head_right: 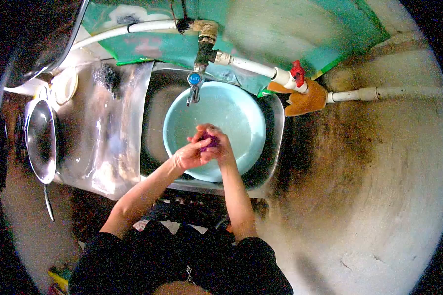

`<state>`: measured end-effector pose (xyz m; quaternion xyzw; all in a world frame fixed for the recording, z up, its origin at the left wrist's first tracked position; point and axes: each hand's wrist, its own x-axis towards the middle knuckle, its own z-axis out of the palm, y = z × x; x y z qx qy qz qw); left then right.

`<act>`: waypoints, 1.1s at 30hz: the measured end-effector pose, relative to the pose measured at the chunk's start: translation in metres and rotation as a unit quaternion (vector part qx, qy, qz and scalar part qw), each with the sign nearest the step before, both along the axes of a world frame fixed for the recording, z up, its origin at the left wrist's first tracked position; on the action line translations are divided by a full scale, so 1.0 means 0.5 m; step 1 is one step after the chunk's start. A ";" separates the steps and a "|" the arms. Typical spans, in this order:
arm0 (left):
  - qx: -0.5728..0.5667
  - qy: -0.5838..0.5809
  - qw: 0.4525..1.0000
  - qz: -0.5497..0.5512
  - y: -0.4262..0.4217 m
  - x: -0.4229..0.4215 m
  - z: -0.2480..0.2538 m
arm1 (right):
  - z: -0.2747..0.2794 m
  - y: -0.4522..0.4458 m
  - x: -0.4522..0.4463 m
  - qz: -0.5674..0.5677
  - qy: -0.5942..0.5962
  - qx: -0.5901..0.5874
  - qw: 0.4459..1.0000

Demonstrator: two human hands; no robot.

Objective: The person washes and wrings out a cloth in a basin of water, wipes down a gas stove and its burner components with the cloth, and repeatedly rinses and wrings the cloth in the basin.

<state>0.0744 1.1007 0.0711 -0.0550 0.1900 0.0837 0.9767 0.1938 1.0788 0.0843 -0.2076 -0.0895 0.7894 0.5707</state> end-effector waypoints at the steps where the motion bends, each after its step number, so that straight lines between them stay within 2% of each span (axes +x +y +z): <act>1: -0.026 -0.050 0.998 -0.021 -0.003 -0.008 -0.008 | -0.012 -0.001 0.000 0.004 -0.034 0.038 0.999; 2: 0.007 0.011 0.999 -0.035 -0.004 -0.013 -0.016 | -0.023 -0.014 -0.006 -0.038 -0.145 -0.066 0.987; 3: 0.004 0.010 0.999 -0.030 0.001 -0.014 -0.024 | -0.037 -0.012 -0.012 -0.032 -0.146 -0.068 0.986; 5: 0.161 0.140 0.967 -0.141 0.008 -0.016 -0.038 | -0.066 -0.006 -0.017 -0.042 -0.117 -0.031 0.992; 6: 0.192 0.197 0.951 -0.143 0.011 -0.014 -0.020 | -0.060 0.001 -0.022 -0.036 -0.124 -0.009 0.992; 7: 0.189 0.199 0.952 -0.140 0.012 -0.010 -0.007 | -0.059 0.005 -0.023 -0.032 -0.124 -0.011 0.992; 10: 0.341 0.314 0.870 -0.168 0.022 -0.001 -0.004 | -0.052 0.016 -0.022 -0.048 -0.158 -0.034 0.986; 11: 0.339 0.315 0.871 -0.163 0.014 0.005 -0.011 | -0.049 0.017 -0.025 -0.067 -0.183 -0.058 0.979; 13: 0.503 0.441 0.731 -0.134 -0.002 0.024 -0.032 | -0.055 0.025 -0.031 -0.080 -0.207 -0.079 0.972; 14: 0.501 0.446 0.731 -0.129 -0.007 0.029 -0.070 | -0.067 0.029 -0.034 -0.117 -0.238 -0.113 0.958; 15: 0.631 0.451 0.616 -0.141 -0.010 0.034 -0.126 | -0.075 0.032 -0.039 -0.155 -0.267 -0.146 0.940; 16: 0.740 0.444 0.481 -0.151 -0.005 0.032 -0.134 | -0.079 0.038 -0.047 -0.183 -0.284 -0.188 0.922; 18: 0.634 0.504 0.570 -0.135 -0.013 0.034 -0.108 | -0.102 0.032 -0.036 -0.167 -0.323 -0.195 0.911; 19: 0.634 0.500 0.560 -0.187 -0.010 0.025 -0.049 | -0.098 0.033 -0.036 -0.179 -0.302 -0.205 0.914; 21: 0.607 0.560 0.535 -0.180 -0.019 0.035 -0.058 | -0.114 0.041 -0.039 -0.204 -0.325 -0.228 0.895; 22: 0.631 0.550 0.518 -0.176 -0.025 0.035 -0.095 | -0.114 0.045 -0.048 -0.222 -0.341 -0.244 0.880; 23: 0.630 0.567 0.498 -0.182 -0.027 0.039 -0.098 | -0.125 0.043 -0.045 -0.222 -0.324 -0.224 0.892; 24: 0.626 0.563 0.508 -0.180 -0.023 0.032 -0.071 | -0.146 0.047 -0.044 -0.246 -0.326 -0.247 0.878; 25: 0.608 0.578 0.514 -0.180 -0.022 0.040 -0.098 | -0.156 0.054 -0.049 -0.275 -0.331 -0.274 0.860; 26: 0.588 0.586 0.533 -0.163 -0.022 0.034 -0.085 | -0.152 0.064 -0.058 -0.269 -0.329 -0.266 0.865; 28: 0.616 0.574 0.508 -0.182 -0.018 0.013 -0.037 | -0.152 0.067 -0.067 -0.273 -0.459 -0.341 0.774; 29: 0.642 0.554 0.488 -0.206 -0.020 0.004 -0.022 | -0.153 0.063 -0.073 -0.274 -0.458 -0.336 0.776; 31: 0.667 0.548 0.468 -0.190 -0.019 0.014 -0.046 | -0.157 0.067 -0.079 -0.359 -0.563 -0.258 0.698; 33: 0.712 0.517 0.436 -0.186 -0.025 0.008 -0.024 | -0.132 0.033 -0.061 -0.360 -0.562 -0.126 0.734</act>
